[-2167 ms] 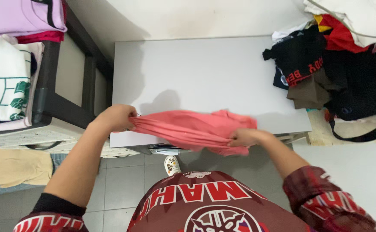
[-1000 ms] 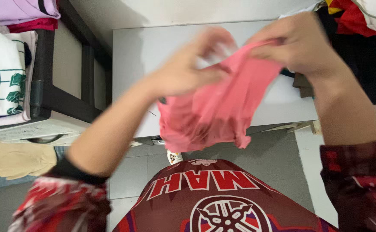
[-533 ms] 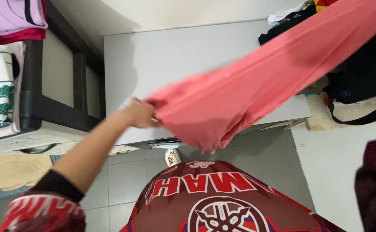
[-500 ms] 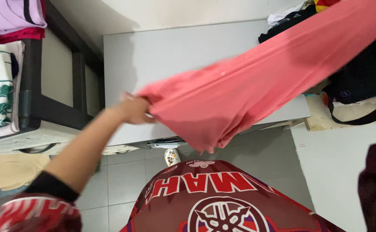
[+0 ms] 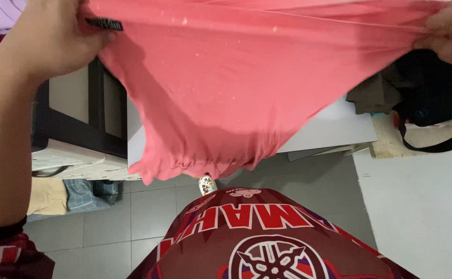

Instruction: The person folds a purple t-shirt and then a coral t-shirt by hand on a white surface, smoothing each garment before placing the folded purple shirt into a drawer.

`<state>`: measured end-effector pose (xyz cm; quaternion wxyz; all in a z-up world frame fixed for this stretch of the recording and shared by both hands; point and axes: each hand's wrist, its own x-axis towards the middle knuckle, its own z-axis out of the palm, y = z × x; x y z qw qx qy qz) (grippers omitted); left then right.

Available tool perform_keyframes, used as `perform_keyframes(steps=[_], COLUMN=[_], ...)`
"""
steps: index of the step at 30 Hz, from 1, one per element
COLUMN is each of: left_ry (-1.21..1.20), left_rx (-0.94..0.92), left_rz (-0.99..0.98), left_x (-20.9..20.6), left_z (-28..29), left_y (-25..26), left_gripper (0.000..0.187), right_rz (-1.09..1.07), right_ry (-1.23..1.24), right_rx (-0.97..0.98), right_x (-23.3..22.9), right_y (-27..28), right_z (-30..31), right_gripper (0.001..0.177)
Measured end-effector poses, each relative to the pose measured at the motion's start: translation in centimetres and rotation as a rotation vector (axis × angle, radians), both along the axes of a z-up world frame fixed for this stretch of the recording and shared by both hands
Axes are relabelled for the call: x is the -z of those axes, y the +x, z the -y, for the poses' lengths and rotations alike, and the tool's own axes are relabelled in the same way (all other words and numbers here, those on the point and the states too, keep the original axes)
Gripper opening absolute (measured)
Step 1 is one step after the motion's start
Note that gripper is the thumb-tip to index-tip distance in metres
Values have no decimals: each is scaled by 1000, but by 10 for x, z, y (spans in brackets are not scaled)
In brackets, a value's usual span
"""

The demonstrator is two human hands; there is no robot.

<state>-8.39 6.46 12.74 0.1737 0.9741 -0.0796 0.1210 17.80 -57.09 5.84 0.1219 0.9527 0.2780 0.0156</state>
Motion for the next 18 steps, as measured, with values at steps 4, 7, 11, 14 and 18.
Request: perform_keyframes(steps=[4,7,11,14,18], left_ry=[-454,114,884,1147,1112], left_rx=[202,-157,-179,-128,-206], left_rz=[-146,-477,-500,-132,99], left_x=[-21,-15,36,57,66], left_z=[16,15,18,3,-37], left_y=[-10,-16,-27,-38,-42], left_gripper=[38,40,43,32,28], right_rz=[-74,-115,-166,-190,-225], right_ry=[197,263,309,364,431], right_rx=[-22,7,35,67,104], right_x=[36,66,102,116,116], right_y=[39,82,128,145,135], right_z=[35,62,81,86,99], right_gripper=[19,21,23,25,28])
